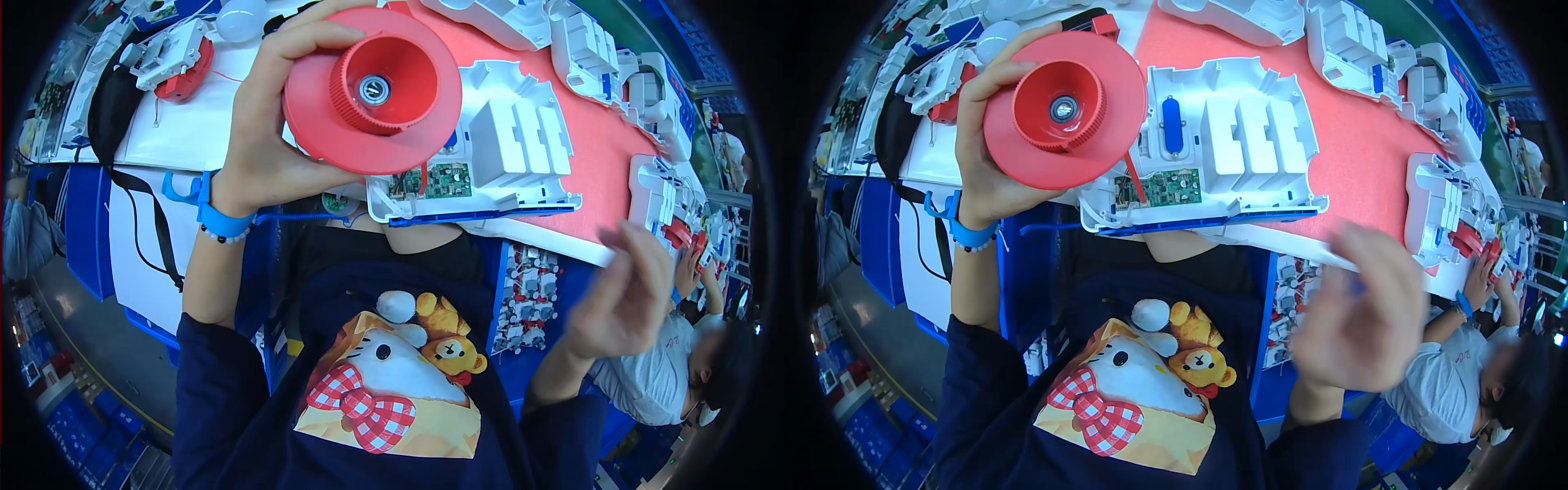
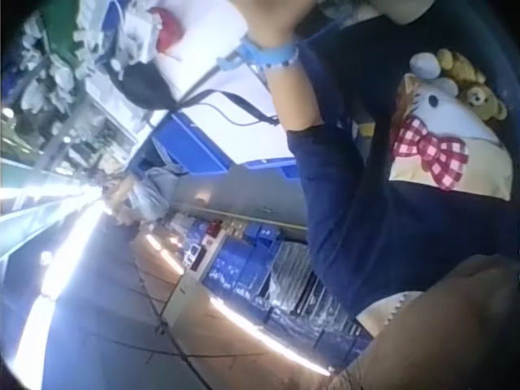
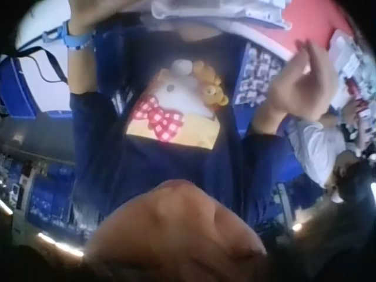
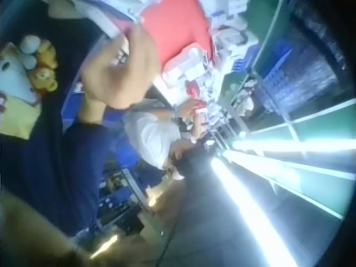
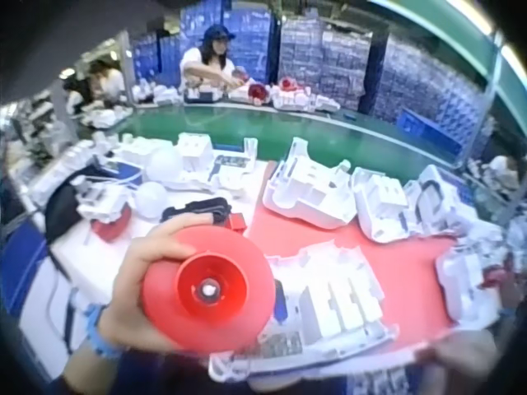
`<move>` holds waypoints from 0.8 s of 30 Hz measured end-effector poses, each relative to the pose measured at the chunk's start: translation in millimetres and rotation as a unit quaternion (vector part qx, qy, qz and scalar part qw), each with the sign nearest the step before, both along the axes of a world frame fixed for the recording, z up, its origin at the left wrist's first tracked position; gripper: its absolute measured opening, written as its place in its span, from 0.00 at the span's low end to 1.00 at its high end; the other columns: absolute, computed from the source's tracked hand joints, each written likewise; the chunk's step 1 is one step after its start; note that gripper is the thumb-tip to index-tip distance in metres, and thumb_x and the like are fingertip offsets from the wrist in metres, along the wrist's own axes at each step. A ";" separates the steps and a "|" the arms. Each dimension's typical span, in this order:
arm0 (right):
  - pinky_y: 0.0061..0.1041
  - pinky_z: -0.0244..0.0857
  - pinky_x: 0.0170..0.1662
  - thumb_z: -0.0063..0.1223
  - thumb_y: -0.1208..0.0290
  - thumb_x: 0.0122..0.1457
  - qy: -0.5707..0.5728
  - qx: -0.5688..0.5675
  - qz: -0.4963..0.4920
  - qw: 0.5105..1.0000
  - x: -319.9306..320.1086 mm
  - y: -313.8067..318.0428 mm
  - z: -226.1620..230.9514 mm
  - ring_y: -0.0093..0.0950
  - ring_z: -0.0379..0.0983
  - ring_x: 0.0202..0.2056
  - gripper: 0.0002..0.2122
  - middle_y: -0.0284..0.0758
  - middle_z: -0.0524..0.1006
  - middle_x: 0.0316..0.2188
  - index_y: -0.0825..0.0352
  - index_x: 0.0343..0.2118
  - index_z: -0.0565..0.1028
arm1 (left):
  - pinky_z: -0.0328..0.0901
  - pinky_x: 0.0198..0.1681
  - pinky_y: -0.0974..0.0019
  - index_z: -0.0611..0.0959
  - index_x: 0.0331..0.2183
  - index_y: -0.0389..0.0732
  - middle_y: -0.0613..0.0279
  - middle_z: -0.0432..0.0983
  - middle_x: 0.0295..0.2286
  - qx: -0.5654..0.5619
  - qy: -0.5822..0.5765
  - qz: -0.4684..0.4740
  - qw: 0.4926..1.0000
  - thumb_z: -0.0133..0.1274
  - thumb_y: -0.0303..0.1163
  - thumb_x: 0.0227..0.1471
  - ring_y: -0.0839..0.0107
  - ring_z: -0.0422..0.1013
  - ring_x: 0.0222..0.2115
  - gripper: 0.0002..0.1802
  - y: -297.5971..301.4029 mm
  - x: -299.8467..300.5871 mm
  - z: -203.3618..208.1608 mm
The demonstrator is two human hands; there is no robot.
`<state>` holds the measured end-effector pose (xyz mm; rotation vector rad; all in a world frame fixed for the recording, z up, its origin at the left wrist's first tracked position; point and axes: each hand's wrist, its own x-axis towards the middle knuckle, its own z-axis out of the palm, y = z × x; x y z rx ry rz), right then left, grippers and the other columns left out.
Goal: Assemble electronic components, including a circuit board and wires, into a plastic housing on an assembly line.
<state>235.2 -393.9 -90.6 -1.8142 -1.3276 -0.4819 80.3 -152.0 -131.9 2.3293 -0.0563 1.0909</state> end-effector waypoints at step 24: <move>0.21 0.65 0.32 0.56 0.77 0.42 0.677 -0.233 0.158 0.680 -112.6 51.5 -148.2 0.26 0.65 0.38 0.28 0.42 0.64 0.41 0.74 0.47 0.54 | 0.59 0.45 0.65 0.65 0.41 0.42 0.49 0.59 0.45 -0.076 -0.015 -0.006 0.997 0.66 0.31 0.19 0.57 0.59 0.46 0.41 -17.2 6.3 24.7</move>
